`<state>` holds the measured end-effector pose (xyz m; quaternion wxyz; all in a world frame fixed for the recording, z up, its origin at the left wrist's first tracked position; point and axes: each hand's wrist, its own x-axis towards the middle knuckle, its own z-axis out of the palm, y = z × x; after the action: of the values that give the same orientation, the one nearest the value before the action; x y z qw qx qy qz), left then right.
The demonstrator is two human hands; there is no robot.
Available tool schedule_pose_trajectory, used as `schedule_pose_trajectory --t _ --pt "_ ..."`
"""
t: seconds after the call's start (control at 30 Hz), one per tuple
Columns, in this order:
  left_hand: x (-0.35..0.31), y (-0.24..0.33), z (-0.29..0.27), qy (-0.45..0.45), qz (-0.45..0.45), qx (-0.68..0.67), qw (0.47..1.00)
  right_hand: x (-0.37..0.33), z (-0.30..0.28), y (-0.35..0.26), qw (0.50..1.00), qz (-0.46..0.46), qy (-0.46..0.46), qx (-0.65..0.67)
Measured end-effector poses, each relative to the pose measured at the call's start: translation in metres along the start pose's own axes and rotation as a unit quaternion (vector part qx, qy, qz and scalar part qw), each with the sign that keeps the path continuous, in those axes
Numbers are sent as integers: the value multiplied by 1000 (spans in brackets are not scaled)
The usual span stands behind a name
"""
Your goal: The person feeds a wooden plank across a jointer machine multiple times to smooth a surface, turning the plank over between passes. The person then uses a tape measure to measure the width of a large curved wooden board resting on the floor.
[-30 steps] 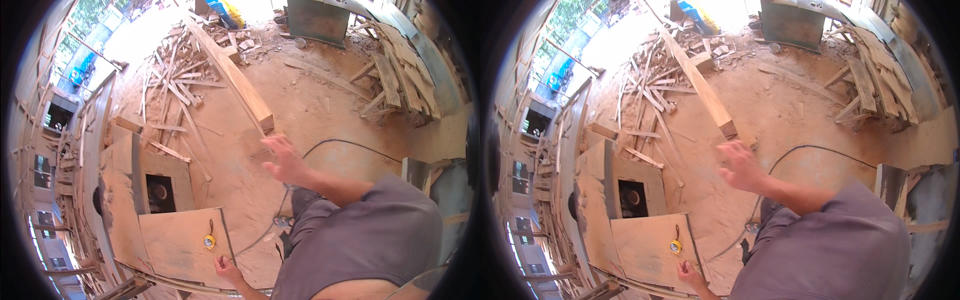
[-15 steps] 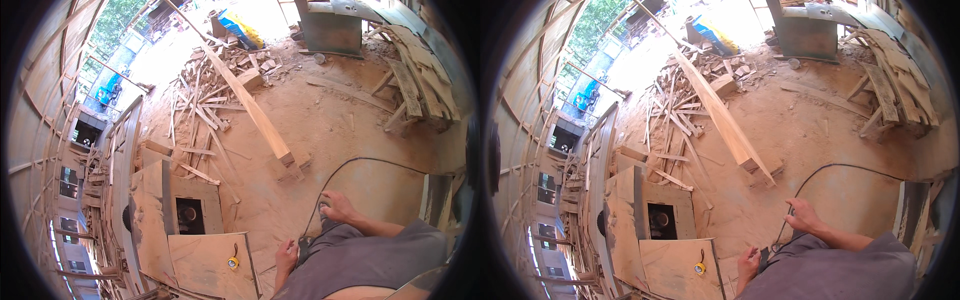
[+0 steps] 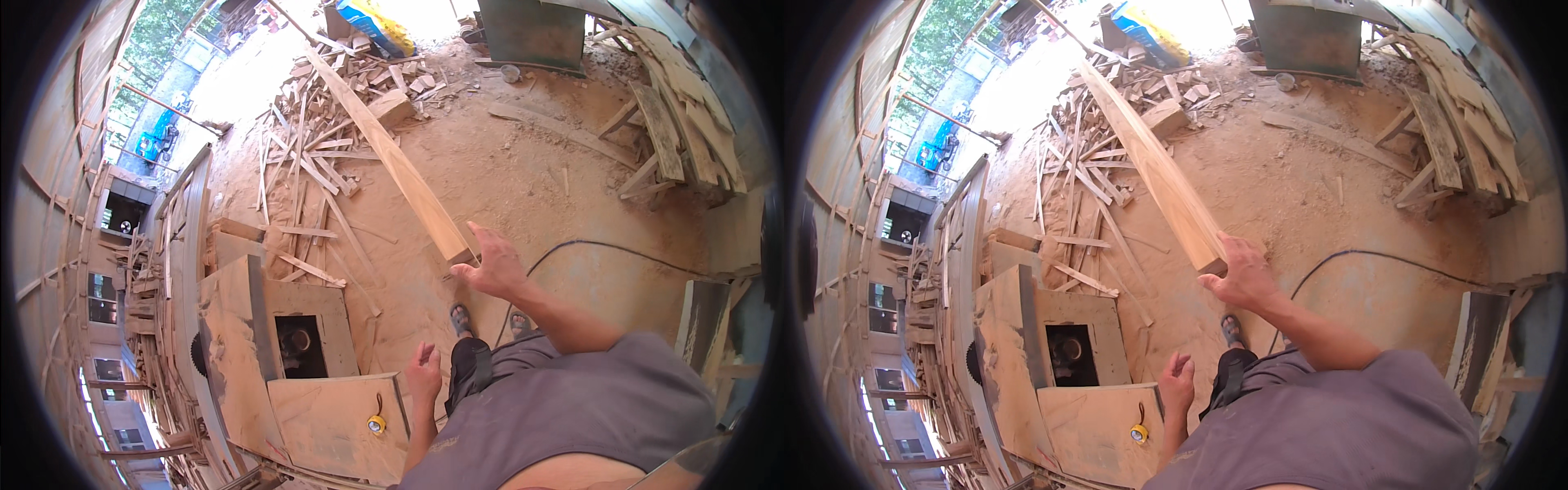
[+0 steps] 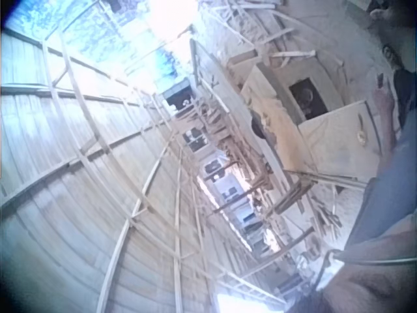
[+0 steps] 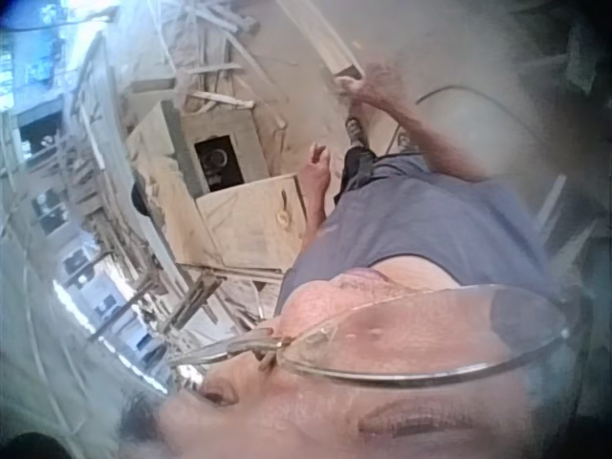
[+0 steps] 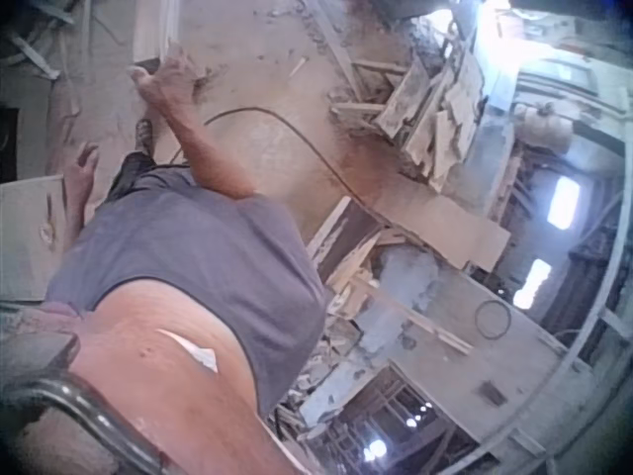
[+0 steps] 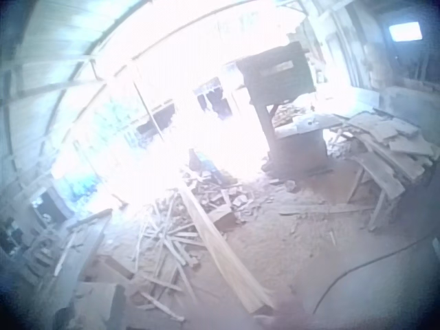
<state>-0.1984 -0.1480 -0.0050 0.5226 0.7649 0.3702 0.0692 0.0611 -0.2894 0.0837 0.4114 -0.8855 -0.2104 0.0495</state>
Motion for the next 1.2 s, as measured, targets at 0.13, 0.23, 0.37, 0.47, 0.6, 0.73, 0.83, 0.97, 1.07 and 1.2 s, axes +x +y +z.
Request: schedule_pose_trajectory --t 0.13,0.23,0.37,0.47,0.6,0.73,0.83,0.97,1.07,1.2 --pt "70 8 -5 -57 31 11 998 24 16 -20 999 -12 -14 -32" --pt "140 6 -11 -102 68 27 992 40 24 -35 998 4 -11 -65" --pt "218 6 -24 -129 81 13 988 48 36 -48 993 52 -18 -109" --pt "272 8 -37 -111 92 -8 990 59 46 -64 988 101 -36 -108" --pt "327 20 -47 -105 99 -24 989 67 57 -69 986 142 -12 -92" --pt "348 41 -50 -122 86 -22 989 72 62 -71 976 198 -11 -90" --pt "352 34 -42 -141 72 -34 987 70 68 -67 981 168 20 -94" --pt "350 19 -28 -182 47 -47 981 72 68 -68 983 152 33 -94" --pt "348 22 -23 -215 21 -50 975 73 67 -69 984 144 38 -97" --pt "349 25 -23 -221 18 -49 974 74 67 -72 984 144 36 -98"
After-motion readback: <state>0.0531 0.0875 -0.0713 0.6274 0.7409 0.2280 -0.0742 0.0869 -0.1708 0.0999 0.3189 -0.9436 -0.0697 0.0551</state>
